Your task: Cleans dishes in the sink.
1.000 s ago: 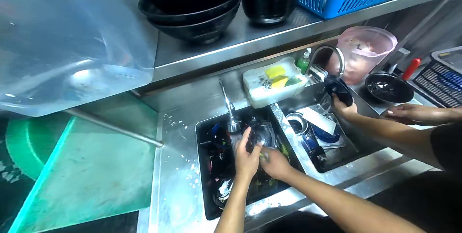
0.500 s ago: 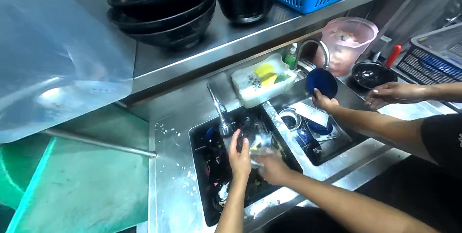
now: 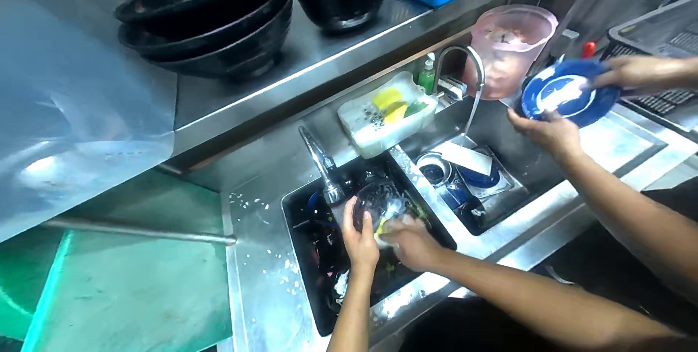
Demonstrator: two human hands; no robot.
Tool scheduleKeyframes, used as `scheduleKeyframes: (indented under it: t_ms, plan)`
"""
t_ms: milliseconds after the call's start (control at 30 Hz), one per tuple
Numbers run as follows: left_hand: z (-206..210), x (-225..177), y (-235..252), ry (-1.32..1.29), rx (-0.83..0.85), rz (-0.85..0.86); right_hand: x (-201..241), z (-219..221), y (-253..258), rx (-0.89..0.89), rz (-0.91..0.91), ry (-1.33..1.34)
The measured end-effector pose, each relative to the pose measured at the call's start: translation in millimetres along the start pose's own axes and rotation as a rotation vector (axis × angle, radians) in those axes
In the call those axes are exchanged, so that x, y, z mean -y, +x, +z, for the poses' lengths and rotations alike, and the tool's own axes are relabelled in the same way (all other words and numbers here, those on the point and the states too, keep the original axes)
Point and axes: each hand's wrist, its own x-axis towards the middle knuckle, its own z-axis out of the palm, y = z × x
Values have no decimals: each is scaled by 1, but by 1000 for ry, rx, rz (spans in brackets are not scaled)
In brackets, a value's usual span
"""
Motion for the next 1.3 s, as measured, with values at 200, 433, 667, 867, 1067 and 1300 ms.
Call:
scheduleKeyframes:
  t_ms: [200,433,667,867,1067,1300]
  plan:
    - [3,-2,7,31,-1,83,-2,0,4,25,36,273]
    - [5,-2,4,72,24,84,-26,-3,15,-131,4,-379]
    - [7,-6,-4,-15,-107,27,2,17,2,-42,-25,118]
    - [-2,-22,2,94,85,-457,-51,15,20,-69,-193,-530]
    - [3,7,-13,-57,59,-478,-23,19,14,-69,-117,-234]
    - [-2,43,-26,-58,-139,-429,-12,70,15,8,-167,-33]
